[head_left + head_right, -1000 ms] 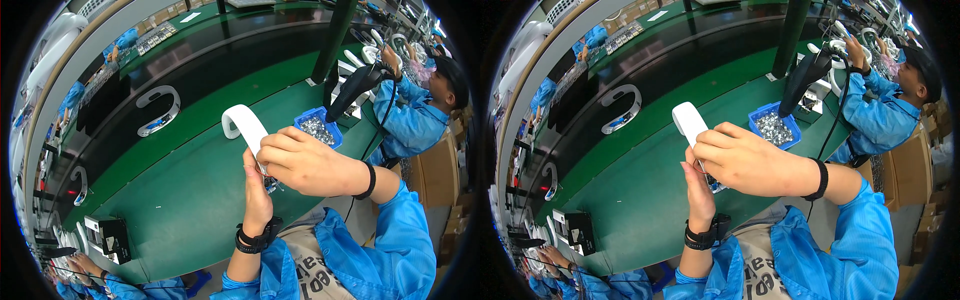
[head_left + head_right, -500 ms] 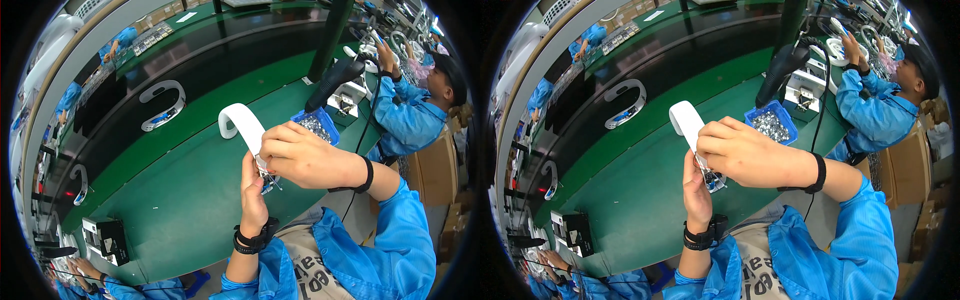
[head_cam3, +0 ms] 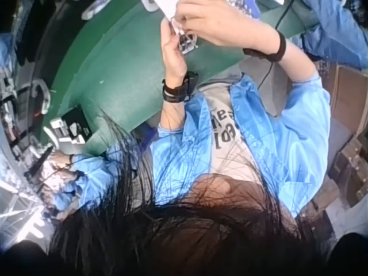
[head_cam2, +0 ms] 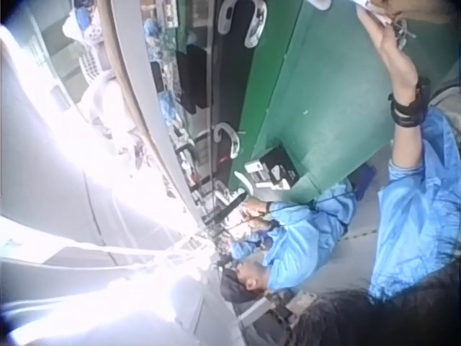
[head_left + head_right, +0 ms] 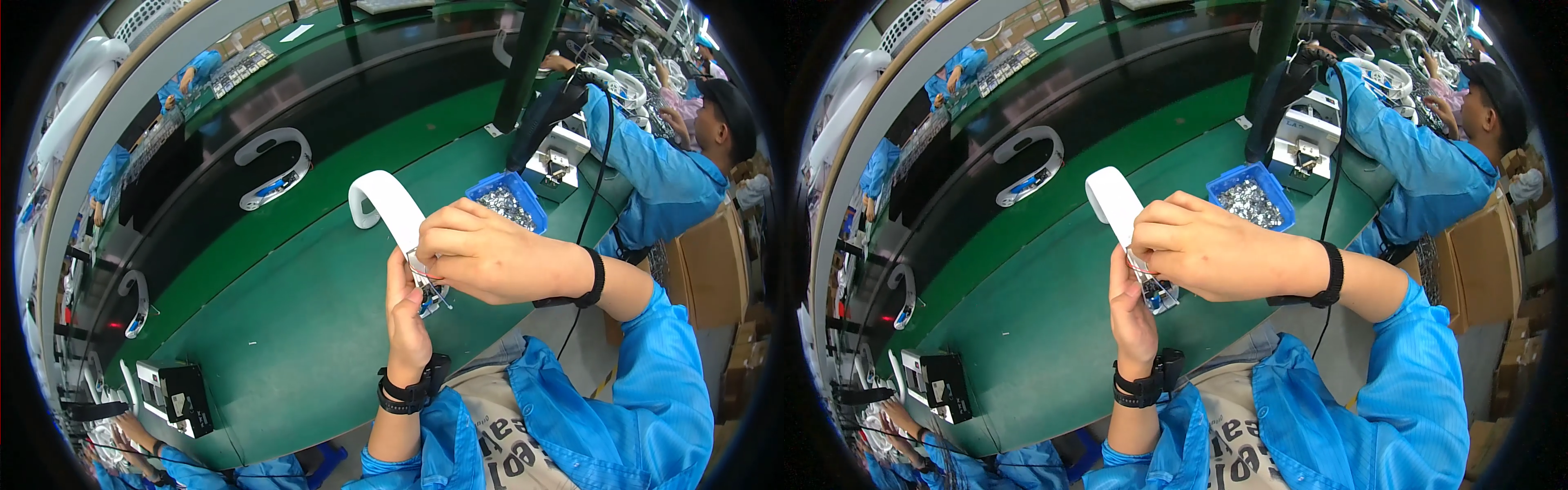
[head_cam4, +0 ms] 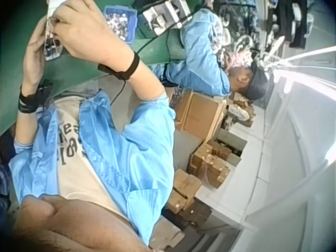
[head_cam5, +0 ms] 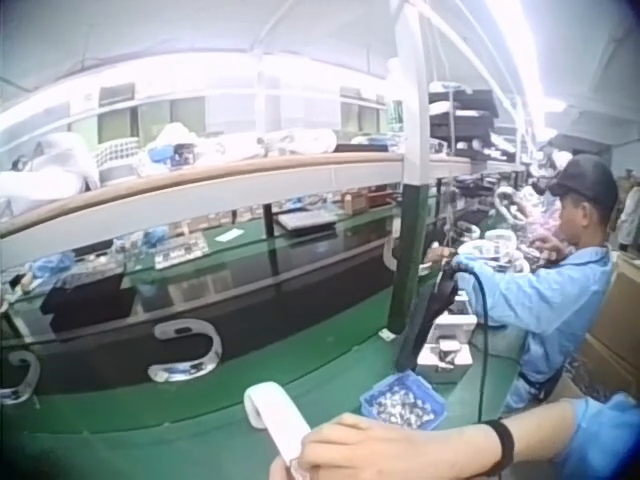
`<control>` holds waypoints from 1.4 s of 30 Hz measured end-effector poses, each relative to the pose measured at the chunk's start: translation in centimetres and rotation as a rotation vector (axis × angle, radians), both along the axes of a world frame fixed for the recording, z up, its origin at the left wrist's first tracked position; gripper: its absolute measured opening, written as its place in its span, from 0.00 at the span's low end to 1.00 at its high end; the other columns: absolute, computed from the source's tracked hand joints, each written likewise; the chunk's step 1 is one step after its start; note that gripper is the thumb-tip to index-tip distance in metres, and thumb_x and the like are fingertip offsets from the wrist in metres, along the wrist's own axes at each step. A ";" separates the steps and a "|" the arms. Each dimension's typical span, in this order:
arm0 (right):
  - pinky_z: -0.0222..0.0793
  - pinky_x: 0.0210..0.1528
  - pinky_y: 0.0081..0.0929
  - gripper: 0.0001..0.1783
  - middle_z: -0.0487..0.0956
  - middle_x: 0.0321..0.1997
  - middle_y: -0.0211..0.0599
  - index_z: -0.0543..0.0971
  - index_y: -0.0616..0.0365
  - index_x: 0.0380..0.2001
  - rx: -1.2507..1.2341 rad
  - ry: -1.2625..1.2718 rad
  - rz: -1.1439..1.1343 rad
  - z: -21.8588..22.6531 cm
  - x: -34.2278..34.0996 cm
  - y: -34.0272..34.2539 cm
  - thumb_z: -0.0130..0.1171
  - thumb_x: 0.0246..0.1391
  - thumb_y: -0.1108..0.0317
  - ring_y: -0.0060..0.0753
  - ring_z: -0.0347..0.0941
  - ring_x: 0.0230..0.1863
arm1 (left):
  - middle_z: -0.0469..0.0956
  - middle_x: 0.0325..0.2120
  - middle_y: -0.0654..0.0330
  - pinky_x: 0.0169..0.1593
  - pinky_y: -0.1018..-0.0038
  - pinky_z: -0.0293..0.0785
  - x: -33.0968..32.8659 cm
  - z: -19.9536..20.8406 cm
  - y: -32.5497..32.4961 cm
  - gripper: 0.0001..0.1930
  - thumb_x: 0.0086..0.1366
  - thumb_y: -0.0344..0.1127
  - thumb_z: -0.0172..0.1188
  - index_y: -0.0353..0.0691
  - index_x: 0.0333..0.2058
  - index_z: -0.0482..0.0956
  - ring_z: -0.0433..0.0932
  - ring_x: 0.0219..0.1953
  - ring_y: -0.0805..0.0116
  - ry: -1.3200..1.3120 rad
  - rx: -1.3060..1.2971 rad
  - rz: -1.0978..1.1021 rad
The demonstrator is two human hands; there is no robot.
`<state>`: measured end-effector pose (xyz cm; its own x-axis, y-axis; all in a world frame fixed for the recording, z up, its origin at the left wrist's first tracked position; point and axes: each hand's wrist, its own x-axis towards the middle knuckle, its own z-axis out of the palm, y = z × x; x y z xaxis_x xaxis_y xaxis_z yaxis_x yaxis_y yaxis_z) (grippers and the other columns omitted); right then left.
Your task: Assembling electronic head-mounted components using an electric screwdriver.
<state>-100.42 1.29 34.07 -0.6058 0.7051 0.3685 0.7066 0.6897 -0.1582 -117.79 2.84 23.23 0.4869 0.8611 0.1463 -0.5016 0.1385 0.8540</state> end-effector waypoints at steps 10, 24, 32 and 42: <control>0.70 0.56 0.35 0.13 0.78 0.44 0.35 0.83 0.64 0.37 0.127 -0.071 -0.027 0.2 -1.5 0.4 0.64 0.47 0.70 0.37 0.74 0.53 | 0.65 0.69 0.45 0.76 0.66 0.52 -1.1 0.6 0.0 0.42 0.61 0.37 0.46 0.23 0.73 0.53 0.62 0.73 0.58 0.045 -0.030 0.010; 0.67 0.67 0.43 0.24 0.73 0.61 0.43 0.77 0.58 0.56 -0.058 0.349 -0.186 -1.5 -2.7 -2.0 0.66 0.54 0.75 0.45 0.70 0.66 | 0.76 0.54 0.55 0.60 0.71 0.70 -2.9 0.9 -0.2 0.32 0.63 0.24 0.44 0.31 0.69 0.62 0.76 0.55 0.68 0.058 0.008 0.052; 0.66 0.71 0.38 0.35 0.71 0.69 0.46 0.58 0.59 0.73 -0.840 1.335 -0.193 -5.2 -6.2 -2.4 0.56 0.65 0.78 0.36 0.68 0.72 | 0.77 0.48 0.58 0.53 0.73 0.72 -3.6 1.0 0.0 0.26 0.67 0.24 0.44 0.31 0.64 0.66 0.75 0.48 0.73 0.115 0.061 0.072; 0.70 0.65 0.31 0.34 0.73 0.64 0.42 0.59 0.60 0.70 -0.982 1.389 -0.191 -5.5 -7.2 -1.5 0.55 0.63 0.80 0.28 0.72 0.64 | 0.77 0.45 0.61 0.48 0.77 0.73 -4.7 0.9 0.0 0.24 0.68 0.24 0.44 0.31 0.63 0.65 0.74 0.43 0.77 0.075 0.053 0.069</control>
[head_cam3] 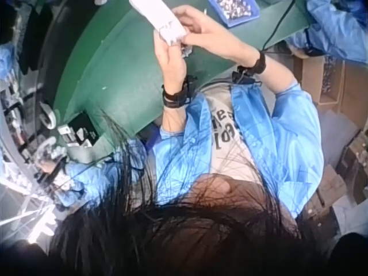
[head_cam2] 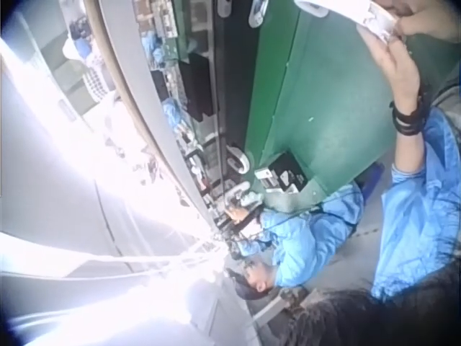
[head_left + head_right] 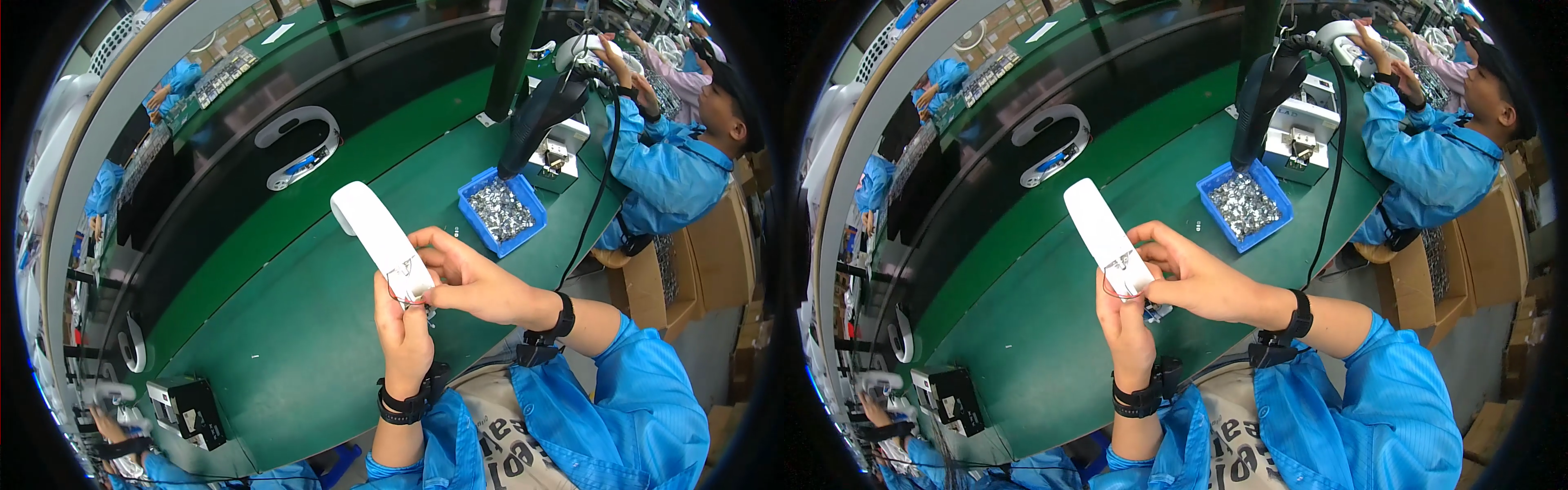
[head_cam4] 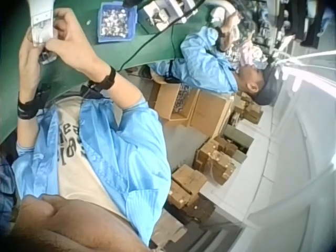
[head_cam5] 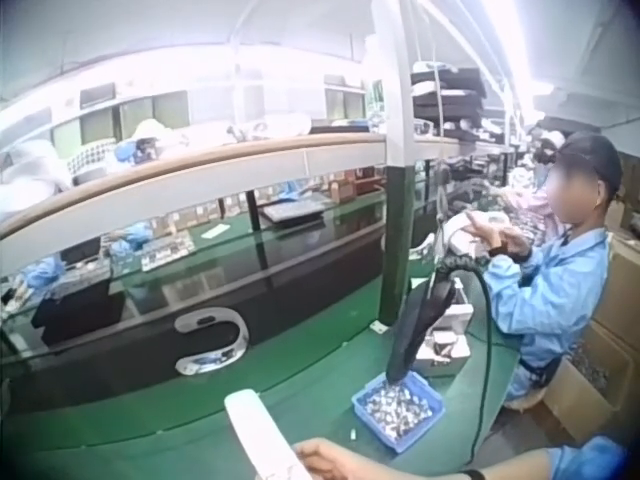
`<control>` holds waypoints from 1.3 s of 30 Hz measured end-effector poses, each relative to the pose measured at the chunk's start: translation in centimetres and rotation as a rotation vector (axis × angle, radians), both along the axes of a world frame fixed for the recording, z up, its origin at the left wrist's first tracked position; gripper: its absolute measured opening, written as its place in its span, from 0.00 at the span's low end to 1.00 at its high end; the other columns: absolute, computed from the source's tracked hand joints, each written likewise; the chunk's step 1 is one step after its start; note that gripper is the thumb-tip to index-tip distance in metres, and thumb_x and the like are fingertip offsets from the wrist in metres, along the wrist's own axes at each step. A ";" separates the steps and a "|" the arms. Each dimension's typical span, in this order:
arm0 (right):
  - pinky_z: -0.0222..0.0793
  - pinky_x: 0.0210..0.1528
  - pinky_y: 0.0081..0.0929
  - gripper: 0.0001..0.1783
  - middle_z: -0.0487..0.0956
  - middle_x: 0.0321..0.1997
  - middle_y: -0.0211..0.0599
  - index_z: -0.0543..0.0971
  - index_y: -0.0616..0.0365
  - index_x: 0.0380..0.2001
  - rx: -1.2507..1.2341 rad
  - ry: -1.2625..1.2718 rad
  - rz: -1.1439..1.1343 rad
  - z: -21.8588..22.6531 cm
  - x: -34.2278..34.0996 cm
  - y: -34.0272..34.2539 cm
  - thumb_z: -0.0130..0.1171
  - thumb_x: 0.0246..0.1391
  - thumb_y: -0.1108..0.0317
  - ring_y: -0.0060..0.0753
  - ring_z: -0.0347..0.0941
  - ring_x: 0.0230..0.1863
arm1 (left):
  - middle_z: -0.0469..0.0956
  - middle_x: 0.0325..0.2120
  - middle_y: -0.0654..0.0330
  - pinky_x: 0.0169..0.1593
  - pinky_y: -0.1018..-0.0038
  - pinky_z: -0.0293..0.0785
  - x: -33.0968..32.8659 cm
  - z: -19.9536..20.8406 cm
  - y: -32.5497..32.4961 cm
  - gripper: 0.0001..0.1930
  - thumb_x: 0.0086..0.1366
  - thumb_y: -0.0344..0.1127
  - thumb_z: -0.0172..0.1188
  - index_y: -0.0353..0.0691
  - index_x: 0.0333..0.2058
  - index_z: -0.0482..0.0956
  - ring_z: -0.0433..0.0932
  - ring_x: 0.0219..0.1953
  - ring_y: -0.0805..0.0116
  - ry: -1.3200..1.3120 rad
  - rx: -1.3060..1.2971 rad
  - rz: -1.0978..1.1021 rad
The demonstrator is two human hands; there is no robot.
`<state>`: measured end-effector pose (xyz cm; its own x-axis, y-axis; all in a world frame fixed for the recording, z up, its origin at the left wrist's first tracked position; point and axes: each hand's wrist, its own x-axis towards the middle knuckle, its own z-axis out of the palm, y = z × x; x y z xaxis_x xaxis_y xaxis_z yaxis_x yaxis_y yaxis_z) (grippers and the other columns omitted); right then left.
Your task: Assembling electronic head-mounted components using an electric screwdriver.
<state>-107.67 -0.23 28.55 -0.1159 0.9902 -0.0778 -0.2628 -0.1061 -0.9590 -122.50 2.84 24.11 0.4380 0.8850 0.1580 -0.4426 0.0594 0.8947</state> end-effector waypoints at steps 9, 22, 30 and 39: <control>0.69 0.65 0.34 0.34 0.73 0.65 0.47 0.60 0.60 0.69 0.023 -0.053 -0.072 0.1 -1.6 -0.2 0.57 0.61 0.77 0.33 0.70 0.67 | 0.78 0.42 0.61 0.44 0.79 0.72 -0.6 -0.6 0.5 0.26 0.66 0.21 0.44 0.32 0.63 0.65 0.73 0.41 0.79 0.007 0.048 -0.005; 0.75 0.55 0.35 0.14 0.83 0.50 0.40 0.77 0.60 0.53 0.220 -0.530 -0.158 -5.5 1.4 -3.9 0.56 0.64 0.75 0.35 0.81 0.53 | 0.74 0.19 0.55 0.25 0.67 0.71 -5.8 3.6 5.9 0.24 0.78 0.52 0.43 0.35 0.35 0.74 0.73 0.19 0.63 0.039 -0.084 0.301; 0.76 0.51 0.44 0.12 0.81 0.42 0.40 0.79 0.57 0.48 0.416 -0.869 -0.151 -7.7 2.4 -4.4 0.58 0.61 0.71 0.47 0.78 0.46 | 0.82 0.29 0.49 0.50 0.54 0.71 -10.0 -2.9 25.9 0.13 0.71 0.35 0.46 0.33 0.38 0.77 0.78 0.40 0.50 1.218 0.872 0.417; 0.76 0.48 0.43 0.09 0.82 0.39 0.39 0.81 0.57 0.45 0.395 -0.828 -0.163 -7.9 3.3 -4.0 0.58 0.63 0.71 0.45 0.79 0.44 | 0.83 0.46 0.40 0.59 0.52 0.76 9.9 0.0 28.8 0.20 0.59 0.34 0.63 0.30 0.49 0.82 0.81 0.51 0.40 1.116 1.125 0.511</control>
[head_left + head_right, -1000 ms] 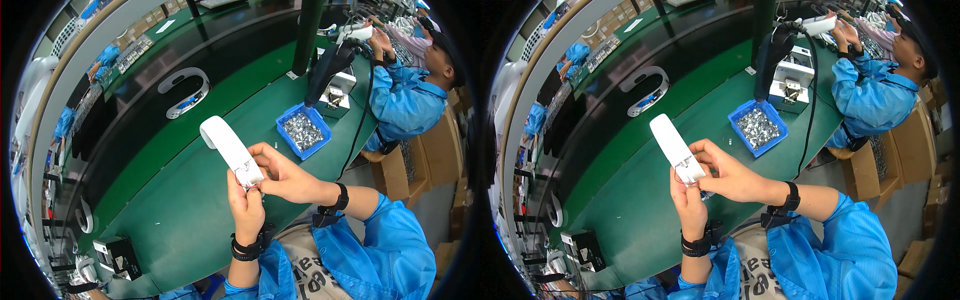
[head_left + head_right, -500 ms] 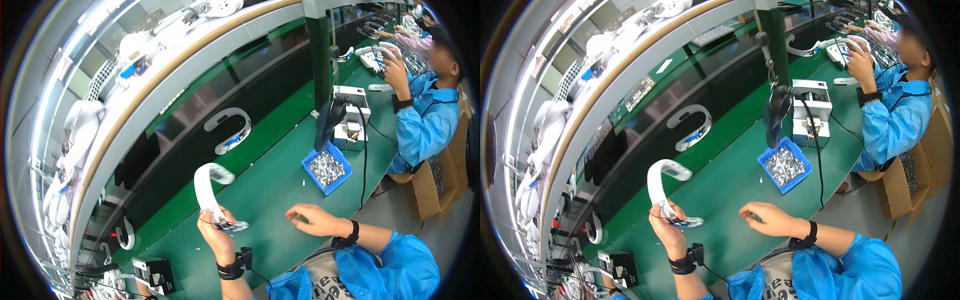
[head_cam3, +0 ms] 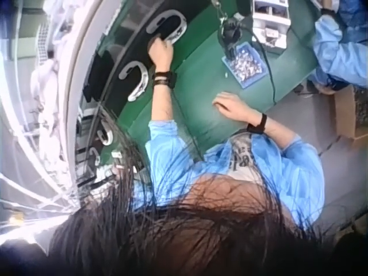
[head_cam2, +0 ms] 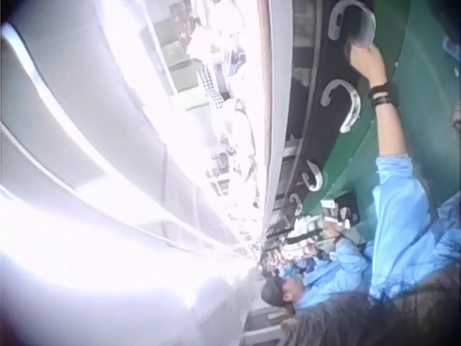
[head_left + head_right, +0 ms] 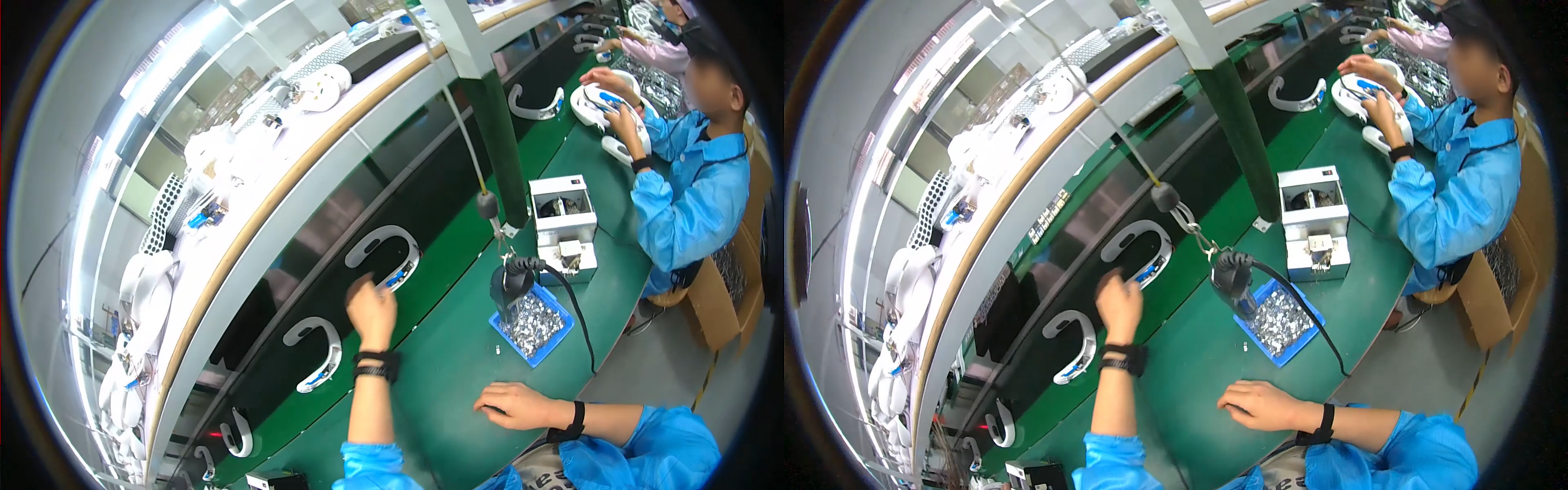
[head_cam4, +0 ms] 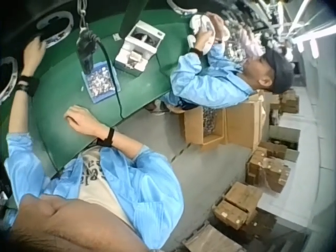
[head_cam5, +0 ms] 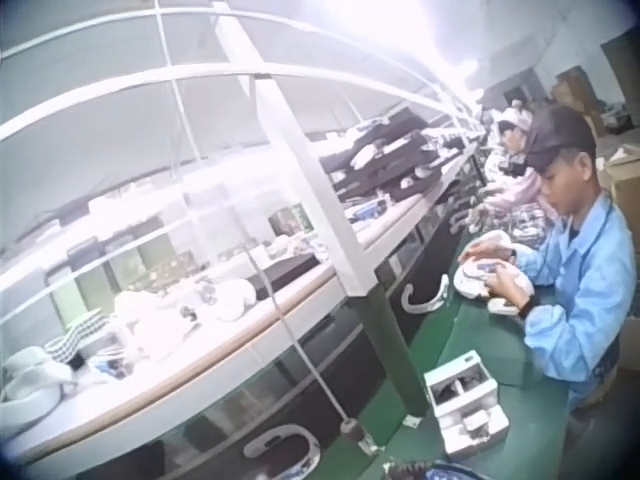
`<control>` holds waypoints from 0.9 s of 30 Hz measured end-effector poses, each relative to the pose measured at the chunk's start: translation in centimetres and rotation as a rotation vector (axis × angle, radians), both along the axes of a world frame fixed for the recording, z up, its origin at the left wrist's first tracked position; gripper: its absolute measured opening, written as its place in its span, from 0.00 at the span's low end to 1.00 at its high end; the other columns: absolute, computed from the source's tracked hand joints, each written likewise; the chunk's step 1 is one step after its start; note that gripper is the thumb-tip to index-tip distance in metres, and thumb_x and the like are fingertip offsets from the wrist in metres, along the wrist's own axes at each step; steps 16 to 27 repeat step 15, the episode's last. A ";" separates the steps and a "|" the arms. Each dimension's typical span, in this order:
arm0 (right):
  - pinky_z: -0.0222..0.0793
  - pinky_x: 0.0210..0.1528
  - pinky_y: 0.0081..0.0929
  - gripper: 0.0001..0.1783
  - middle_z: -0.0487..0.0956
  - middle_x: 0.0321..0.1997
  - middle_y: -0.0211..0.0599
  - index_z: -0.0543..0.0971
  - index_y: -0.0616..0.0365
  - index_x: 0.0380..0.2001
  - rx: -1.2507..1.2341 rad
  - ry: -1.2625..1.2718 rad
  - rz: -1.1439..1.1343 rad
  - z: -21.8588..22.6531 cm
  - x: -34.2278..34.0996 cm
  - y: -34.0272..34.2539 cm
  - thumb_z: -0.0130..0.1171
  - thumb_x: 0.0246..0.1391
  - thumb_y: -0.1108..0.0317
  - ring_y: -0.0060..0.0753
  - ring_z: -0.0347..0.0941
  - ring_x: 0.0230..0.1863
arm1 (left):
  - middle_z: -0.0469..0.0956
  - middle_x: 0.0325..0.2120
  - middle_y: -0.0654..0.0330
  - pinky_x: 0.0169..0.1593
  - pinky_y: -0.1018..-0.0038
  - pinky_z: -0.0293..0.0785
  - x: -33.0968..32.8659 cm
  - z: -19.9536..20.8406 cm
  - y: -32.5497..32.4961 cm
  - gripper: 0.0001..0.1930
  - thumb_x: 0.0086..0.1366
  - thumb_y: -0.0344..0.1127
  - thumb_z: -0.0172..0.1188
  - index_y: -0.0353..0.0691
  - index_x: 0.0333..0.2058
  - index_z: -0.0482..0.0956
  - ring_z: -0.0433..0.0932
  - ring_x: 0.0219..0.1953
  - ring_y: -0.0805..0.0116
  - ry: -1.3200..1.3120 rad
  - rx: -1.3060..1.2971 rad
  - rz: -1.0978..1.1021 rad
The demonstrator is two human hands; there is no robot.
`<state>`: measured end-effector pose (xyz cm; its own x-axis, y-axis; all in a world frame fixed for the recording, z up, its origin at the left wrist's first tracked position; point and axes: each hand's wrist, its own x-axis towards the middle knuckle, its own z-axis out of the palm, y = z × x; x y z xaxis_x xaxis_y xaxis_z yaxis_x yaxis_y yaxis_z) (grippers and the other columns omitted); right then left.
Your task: Assembling electronic head-mounted components using an electric screwdriver.
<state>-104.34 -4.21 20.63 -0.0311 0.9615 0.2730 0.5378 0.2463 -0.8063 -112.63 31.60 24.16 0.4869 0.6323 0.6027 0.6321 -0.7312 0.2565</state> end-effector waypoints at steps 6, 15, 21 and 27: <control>0.76 0.46 0.41 0.08 0.81 0.36 0.40 0.82 0.58 0.43 0.021 0.093 -0.028 -0.2 -0.7 -0.3 0.58 0.63 0.71 0.46 0.80 0.41 | 0.83 0.47 0.44 0.55 0.51 0.77 11.7 -4.9 1.0 0.22 0.67 0.48 0.64 0.34 0.48 0.80 0.81 0.51 0.42 0.232 -0.121 0.072; 0.77 0.50 0.37 0.08 0.84 0.41 0.40 0.83 0.57 0.43 -0.057 0.163 -0.002 -0.4 0.1 -0.7 0.59 0.64 0.70 0.43 0.82 0.46 | 0.86 0.44 0.42 0.57 0.53 0.78 1.1 -2.4 5.3 0.17 0.63 0.40 0.64 0.40 0.48 0.86 0.86 0.53 0.51 -0.164 -0.592 -0.222; 0.77 0.50 0.37 0.08 0.84 0.41 0.40 0.83 0.57 0.43 -0.057 0.163 -0.002 -0.4 0.1 -0.7 0.59 0.64 0.70 0.43 0.82 0.46 | 0.86 0.44 0.42 0.57 0.53 0.78 1.1 -2.4 5.3 0.17 0.63 0.40 0.64 0.40 0.48 0.86 0.86 0.53 0.51 -0.164 -0.592 -0.222; 0.77 0.50 0.37 0.08 0.84 0.41 0.40 0.83 0.57 0.43 -0.057 0.163 -0.002 -0.4 0.1 -0.7 0.59 0.64 0.70 0.43 0.82 0.46 | 0.86 0.44 0.42 0.57 0.53 0.78 1.1 -2.4 5.3 0.17 0.63 0.40 0.64 0.40 0.48 0.86 0.86 0.53 0.51 -0.164 -0.592 -0.222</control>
